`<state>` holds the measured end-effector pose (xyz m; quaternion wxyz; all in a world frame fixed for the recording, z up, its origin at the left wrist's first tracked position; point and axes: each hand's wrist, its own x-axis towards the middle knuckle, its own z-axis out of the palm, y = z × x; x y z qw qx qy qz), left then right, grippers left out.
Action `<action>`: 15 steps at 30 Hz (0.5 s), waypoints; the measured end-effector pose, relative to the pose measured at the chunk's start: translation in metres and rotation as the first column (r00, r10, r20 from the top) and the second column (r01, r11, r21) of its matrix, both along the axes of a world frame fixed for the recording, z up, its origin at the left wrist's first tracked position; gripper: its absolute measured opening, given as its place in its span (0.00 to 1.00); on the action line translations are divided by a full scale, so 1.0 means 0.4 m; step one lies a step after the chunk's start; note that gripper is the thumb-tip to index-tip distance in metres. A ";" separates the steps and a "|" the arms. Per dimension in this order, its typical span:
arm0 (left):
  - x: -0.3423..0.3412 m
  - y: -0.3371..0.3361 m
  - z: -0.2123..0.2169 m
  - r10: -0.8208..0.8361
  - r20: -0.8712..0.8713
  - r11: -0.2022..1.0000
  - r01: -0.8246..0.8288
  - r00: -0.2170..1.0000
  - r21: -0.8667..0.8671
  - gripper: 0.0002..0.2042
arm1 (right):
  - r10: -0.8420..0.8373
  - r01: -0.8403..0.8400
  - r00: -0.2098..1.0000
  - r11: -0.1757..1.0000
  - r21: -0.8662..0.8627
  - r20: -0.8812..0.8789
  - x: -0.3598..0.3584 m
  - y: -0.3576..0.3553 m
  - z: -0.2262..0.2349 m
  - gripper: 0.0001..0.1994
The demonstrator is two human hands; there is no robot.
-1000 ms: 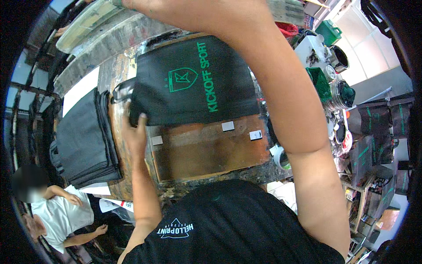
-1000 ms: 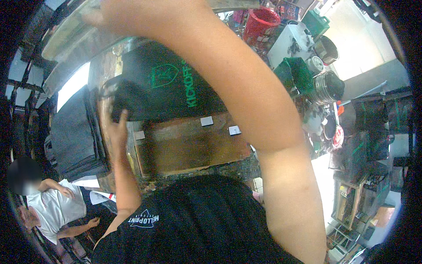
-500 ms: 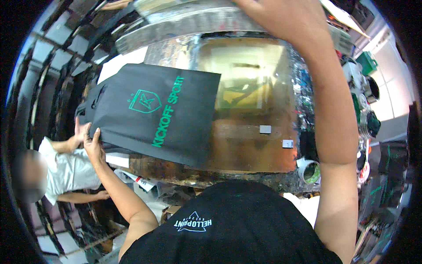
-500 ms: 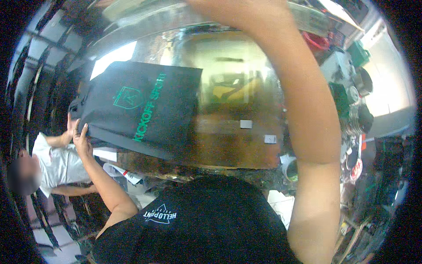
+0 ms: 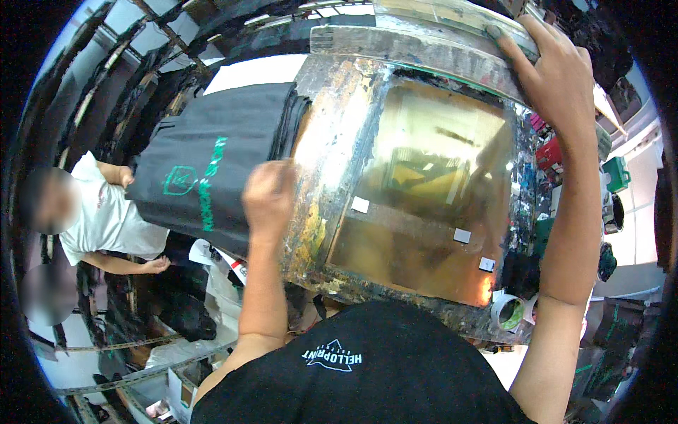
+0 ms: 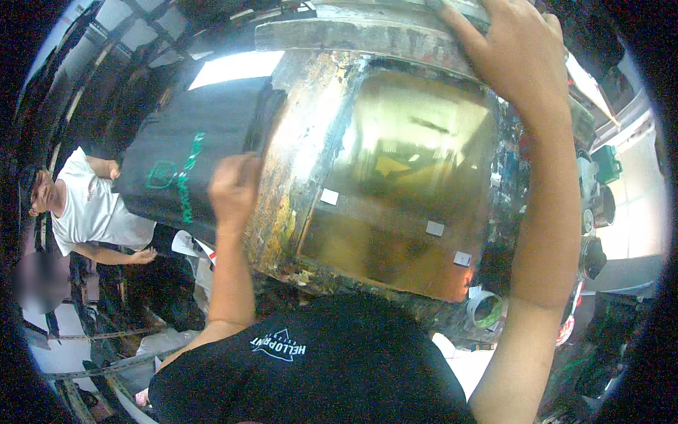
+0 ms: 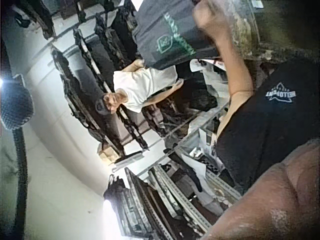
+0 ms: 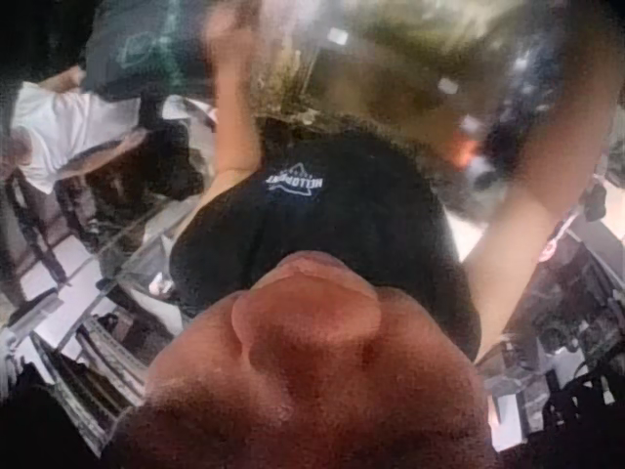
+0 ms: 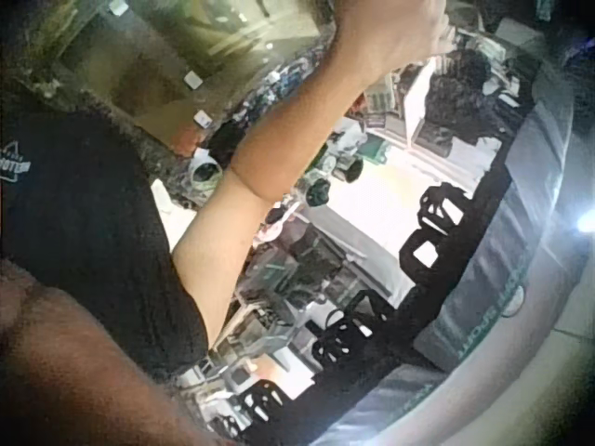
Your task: The person performs screen printing on black bags by placing a bag on a board, lowering a screen over it, and applying ink with a squeegee, then lifting the screen to reveal the printed logo and setting the bag aside.
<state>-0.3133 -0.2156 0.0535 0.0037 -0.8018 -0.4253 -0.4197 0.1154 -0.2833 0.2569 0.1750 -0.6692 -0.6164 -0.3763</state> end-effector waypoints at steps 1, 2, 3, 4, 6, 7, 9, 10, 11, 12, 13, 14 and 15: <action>0.065 -0.009 -0.012 -0.018 -0.024 0.996 0.016 1.000 -0.086 0.10 | -0.002 0.002 1.000 1.000 -0.015 -0.003 0.003 0.001 0.003 0.24; 0.110 -0.005 -0.015 -0.043 -0.044 0.985 0.035 0.998 -0.167 0.11 | -0.007 0.007 1.000 1.000 -0.025 -0.003 0.009 0.001 0.009 0.24; 0.120 0.024 -0.028 -0.012 -0.064 0.988 0.002 0.998 -0.156 0.12 | 0.012 -0.013 1.000 0.999 0.032 0.006 0.015 0.003 0.000 0.24; 0.112 0.066 -0.059 0.031 -0.089 0.989 -0.044 0.996 -0.143 0.12 | -0.010 0.010 1.000 1.000 -0.014 0.017 0.001 0.001 0.006 0.24; 0.060 0.190 -0.140 0.100 -0.170 0.987 -0.119 0.980 -0.107 0.16 | 0.053 -0.052 0.998 0.997 0.056 -0.017 -0.010 0.004 0.000 0.26; 0.033 0.237 -0.158 0.199 -0.232 0.963 -0.234 0.952 -0.134 0.19 | 0.040 -0.037 0.998 0.997 0.061 -0.039 -0.023 -0.001 0.001 0.26; 0.010 0.292 -0.136 0.366 -0.489 0.871 -0.476 0.792 -0.120 0.28 | -0.011 0.013 0.998 0.999 0.036 -0.059 -0.023 -0.004 0.002 0.27; 0.007 0.306 -0.125 0.418 -0.655 0.803 -0.594 0.629 -0.059 0.32 | -0.015 0.018 0.998 0.998 0.054 -0.056 -0.022 -0.010 0.006 0.27; -0.031 0.312 -0.155 0.460 -0.653 0.728 -0.677 0.602 -0.111 0.37 | 0.004 -0.001 0.997 0.999 0.041 -0.080 -0.029 -0.006 0.016 0.26; -0.061 0.318 -0.208 0.491 -0.654 0.643 -0.746 0.576 -0.174 0.42 | 0.019 -0.016 0.992 0.999 0.030 -0.124 -0.040 -0.007 0.029 0.26; -0.074 0.312 -0.247 0.497 -0.700 0.644 -0.759 0.513 -0.098 0.44 | 0.012 -0.010 0.991 1.000 0.012 -0.131 -0.045 -0.009 0.039 0.25; -0.077 0.309 -0.269 0.500 -0.743 0.644 -0.765 0.444 -0.024 0.46 | 0.001 -0.002 0.990 1.000 -0.010 -0.139 -0.045 -0.008 0.047 0.25; -0.071 0.312 -0.265 0.445 -0.745 0.661 -0.744 0.497 -0.101 0.46 | 0.021 -0.020 0.989 1.000 0.008 -0.146 -0.036 -0.005 0.044 0.25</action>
